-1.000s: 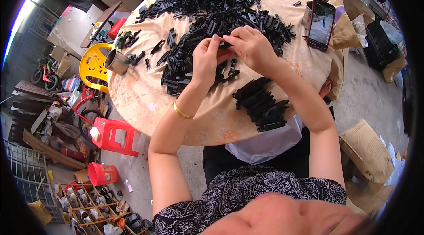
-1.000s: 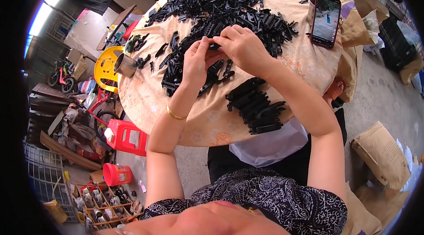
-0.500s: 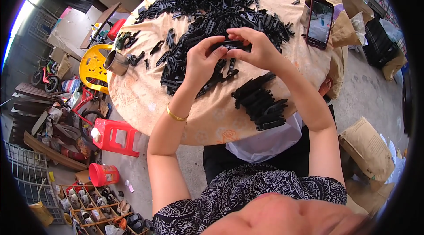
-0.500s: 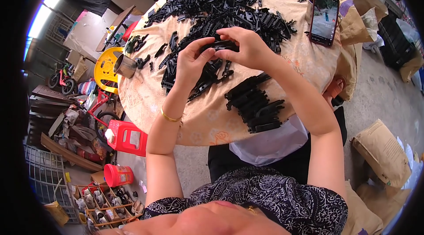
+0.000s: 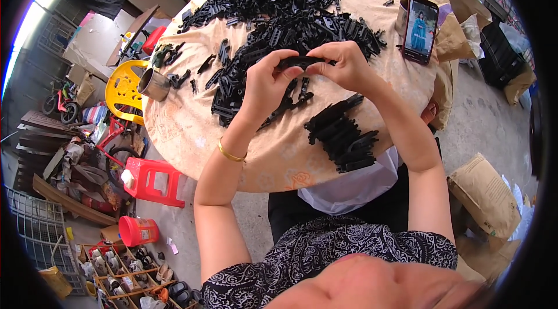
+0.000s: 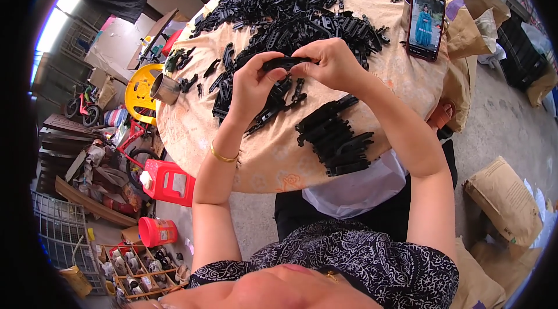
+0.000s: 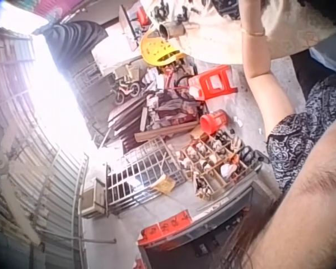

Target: The person assembles small black plastic components by hand on a table.

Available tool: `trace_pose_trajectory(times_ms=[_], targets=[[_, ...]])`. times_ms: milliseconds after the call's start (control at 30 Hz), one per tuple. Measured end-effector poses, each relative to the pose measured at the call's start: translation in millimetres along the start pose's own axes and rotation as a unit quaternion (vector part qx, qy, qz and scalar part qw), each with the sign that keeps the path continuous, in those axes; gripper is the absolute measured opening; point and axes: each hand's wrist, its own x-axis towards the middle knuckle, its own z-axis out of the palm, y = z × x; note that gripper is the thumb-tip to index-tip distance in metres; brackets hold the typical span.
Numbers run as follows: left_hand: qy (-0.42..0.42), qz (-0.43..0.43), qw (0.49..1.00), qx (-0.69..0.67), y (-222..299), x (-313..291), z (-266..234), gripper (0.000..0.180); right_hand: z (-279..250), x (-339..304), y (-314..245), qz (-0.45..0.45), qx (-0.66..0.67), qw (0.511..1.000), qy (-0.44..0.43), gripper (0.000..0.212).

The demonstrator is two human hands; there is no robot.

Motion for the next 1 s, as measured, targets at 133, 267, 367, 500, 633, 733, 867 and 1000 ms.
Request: trace_pose_trajectory(times_ms=[133, 267, 367, 500, 633, 733, 867, 1000], targets=[[-0.027, -0.045, 0.995, -0.08, -4, -1, -3, 0.02, 4, -1, 0, -0.022, -0.033, 0.999, -0.003, 0.027], [0.012, -0.073, 0.996, -0.057, 1, -7, 2, 0.022, 5, 1, -5, -0.047, -0.045, 0.998, -0.012, 0.025], [0.003, -0.085, 0.992, -0.096, 2, -6, -1, 0.02, 4, 0, -8, -0.067, -0.086, 0.994, -0.012, 0.024], [-0.033, -0.028, 0.998, -0.04, -3, -6, -9, 0.018, 5, -2, -5, -0.111, -0.128, 0.985, -0.009, 0.026], [-0.007, -0.079, 0.994, -0.07, 1, -15, -11, 0.018, 8, 1, -2, 0.023, 0.093, 0.994, -0.057, 0.025], [-0.113, -0.149, 0.98, -0.066, 6, -26, -10, 0.017, 0, 7, 14, 0.102, 0.225, 0.967, -0.058, 0.02], [-0.237, 0.021, 0.963, 0.124, 16, -50, -2, 0.03, 15, -2, 31, -0.094, -0.113, 0.968, -0.202, 0.024], [-0.269, 0.063, 0.95, 0.146, 16, -41, -8, 0.016, 22, -2, 25, -0.064, -0.208, 0.941, -0.26, 0.022]])
